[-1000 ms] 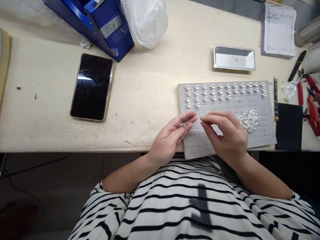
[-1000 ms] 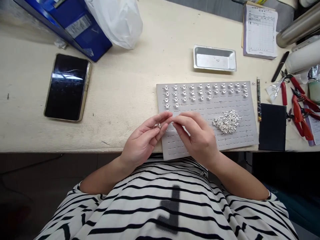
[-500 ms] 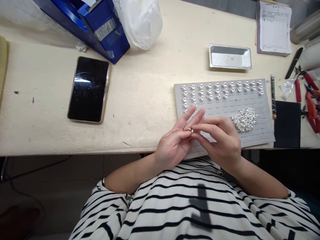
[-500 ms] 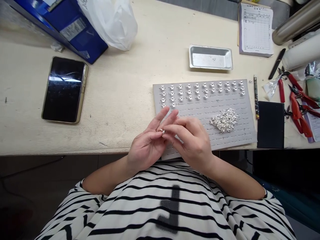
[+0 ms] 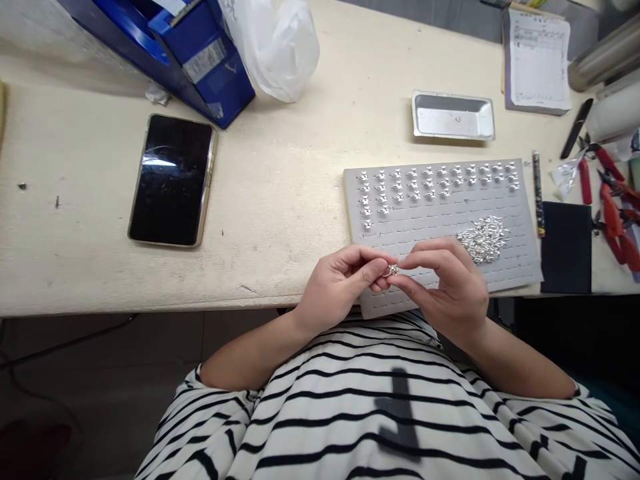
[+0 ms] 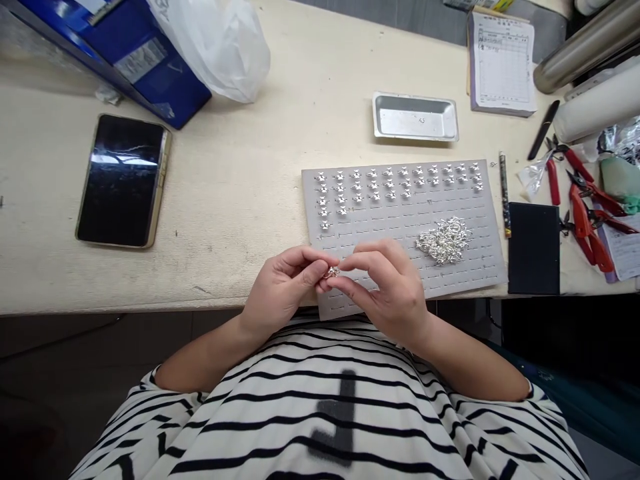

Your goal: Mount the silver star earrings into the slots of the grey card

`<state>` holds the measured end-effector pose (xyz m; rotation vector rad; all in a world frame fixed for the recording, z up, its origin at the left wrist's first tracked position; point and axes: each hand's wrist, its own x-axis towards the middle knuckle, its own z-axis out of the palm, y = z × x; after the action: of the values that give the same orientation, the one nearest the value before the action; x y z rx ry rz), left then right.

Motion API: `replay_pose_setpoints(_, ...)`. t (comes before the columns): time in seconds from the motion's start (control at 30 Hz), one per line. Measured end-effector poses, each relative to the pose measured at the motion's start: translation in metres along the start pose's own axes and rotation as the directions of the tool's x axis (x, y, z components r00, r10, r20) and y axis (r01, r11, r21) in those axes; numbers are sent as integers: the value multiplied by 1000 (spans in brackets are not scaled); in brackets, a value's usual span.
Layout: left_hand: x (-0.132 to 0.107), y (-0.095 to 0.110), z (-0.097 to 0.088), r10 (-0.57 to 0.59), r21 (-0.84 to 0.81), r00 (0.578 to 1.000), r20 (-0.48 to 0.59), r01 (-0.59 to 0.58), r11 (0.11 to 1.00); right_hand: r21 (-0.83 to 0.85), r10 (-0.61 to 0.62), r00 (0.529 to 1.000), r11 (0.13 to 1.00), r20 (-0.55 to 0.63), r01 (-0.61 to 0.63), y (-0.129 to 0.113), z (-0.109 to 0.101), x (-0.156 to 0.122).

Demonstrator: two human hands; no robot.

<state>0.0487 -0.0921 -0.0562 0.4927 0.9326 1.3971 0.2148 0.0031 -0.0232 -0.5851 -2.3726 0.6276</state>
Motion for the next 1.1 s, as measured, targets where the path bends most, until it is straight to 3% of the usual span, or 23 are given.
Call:
replay_pose_setpoints(0.13, 7, -2, -2, -123, -155, 992, 40, 128, 980, 160, -70, 987, 986, 148, 46, -1, -4, 0)
replay_pose_setpoints(0.3, 11, -4, -3, -167, -146, 984, 64, 175, 974, 169, -32, 967, 986, 252, -11, -1, -13, 6)
replay_pose_setpoints(0.4, 7, -6, -2, -96, -44, 995, 37, 98, 994, 17, 91, 985, 995, 144, -94, 10, -12, 11)
replay_pose_setpoints(0.5, 0, -8, 1, -21, 230, 998, 51, 9, 973, -161, 154, 988, 976, 29, -148, 28, -1, 17)
replay_pose_setpoints(0.63, -5, -9, 3, 43, 548, 988, 147, -117, 829, -272, 184, 978, 950, 94, -153, 45, 13, 19)
replay_pose_setpoints(0.83, -4, -7, 3, 66, 602, 983, 173, -159, 782, -307, 185, 975, 942, 124, -139, 41, 16, 21)
replay_pose_setpoints(1.1, -3, -7, 4, 69, 616, 984, 166, -158, 772, -379, 93, 994, 923, 63, -63, 42, 24, 18)
